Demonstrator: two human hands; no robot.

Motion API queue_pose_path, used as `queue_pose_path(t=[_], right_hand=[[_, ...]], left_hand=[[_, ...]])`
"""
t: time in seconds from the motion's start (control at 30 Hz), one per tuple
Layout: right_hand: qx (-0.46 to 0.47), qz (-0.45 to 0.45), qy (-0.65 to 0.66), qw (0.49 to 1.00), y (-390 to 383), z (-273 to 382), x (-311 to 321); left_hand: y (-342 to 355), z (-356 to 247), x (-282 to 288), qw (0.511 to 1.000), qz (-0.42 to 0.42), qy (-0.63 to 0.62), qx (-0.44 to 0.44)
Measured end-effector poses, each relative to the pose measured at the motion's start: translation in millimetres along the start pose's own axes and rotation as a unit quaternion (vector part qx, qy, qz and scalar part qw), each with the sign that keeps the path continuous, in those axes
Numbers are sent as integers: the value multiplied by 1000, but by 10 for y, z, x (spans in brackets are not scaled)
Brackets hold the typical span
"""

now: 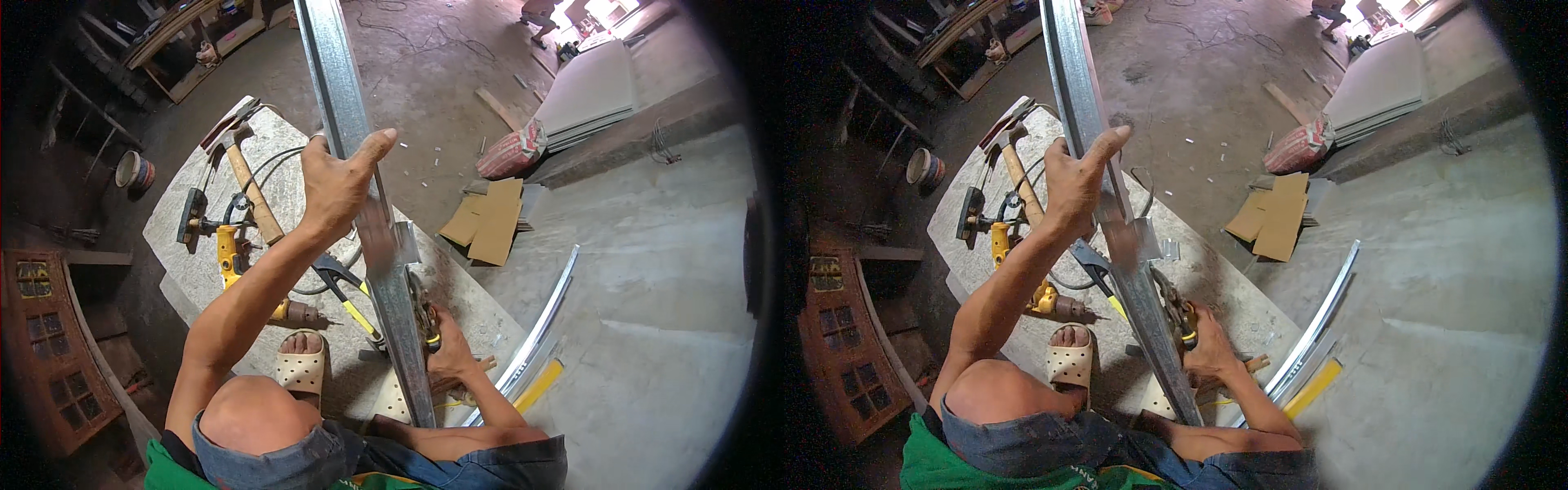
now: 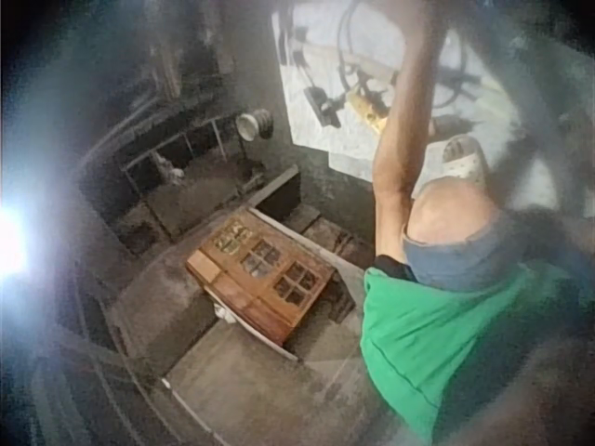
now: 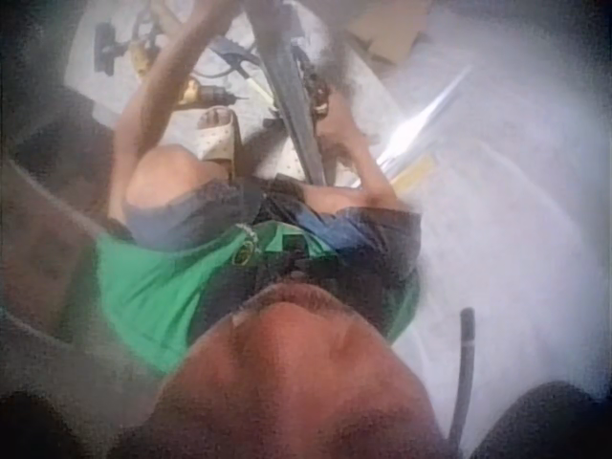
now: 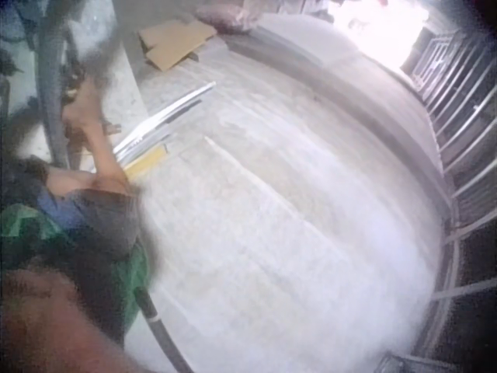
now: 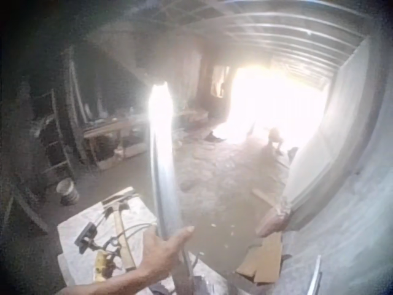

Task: The person cuts a metal stud using shears, making multiple precise cuts to the edges and center of the metal piece.

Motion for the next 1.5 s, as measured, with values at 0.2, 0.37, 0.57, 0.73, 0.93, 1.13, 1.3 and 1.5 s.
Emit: queue_pose_path(t=[0.2, 0.37, 0.57, 0.73, 0.93, 1.13, 1.3, 1.5], right_hand=[[0, 25, -5, 1000, 54, 5, 36], [40, 27, 21, 999, 162, -20, 10], [3, 8, 260, 966, 232, -293, -88], [17, -2, 32, 999, 178, -247, 61], [47, 12, 16, 999, 192, -216, 64], [7, 60, 10, 998, 207, -295, 103], [38, 61, -7, 997, 228, -222, 95], [49, 10, 6, 999, 203, -159, 81]], left_hand=[[34, 54, -87, 999, 7, -46, -15], [15, 0, -171, 998, 23, -52, -8], [45, -69, -321, 996, 33, -58, -55], [84, -28, -316, 997, 7, -35, -72], [105, 58, -332, 997, 18, -48, -58], [52, -8, -325, 996, -4, -51, -69], [67, 47, -316, 997, 2, -39, -71], [68, 32, -320, 995, 7, -56, -88]])
Point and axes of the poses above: each hand's wrist, its own y-axis towards the middle knuckle, its own x-axis out of the back of the hand, z = x × y, the point moved 5 cm from there along y, towards the middle knuckle, and after that the axes turned 15 degrees about y, right-handed, at the moved point
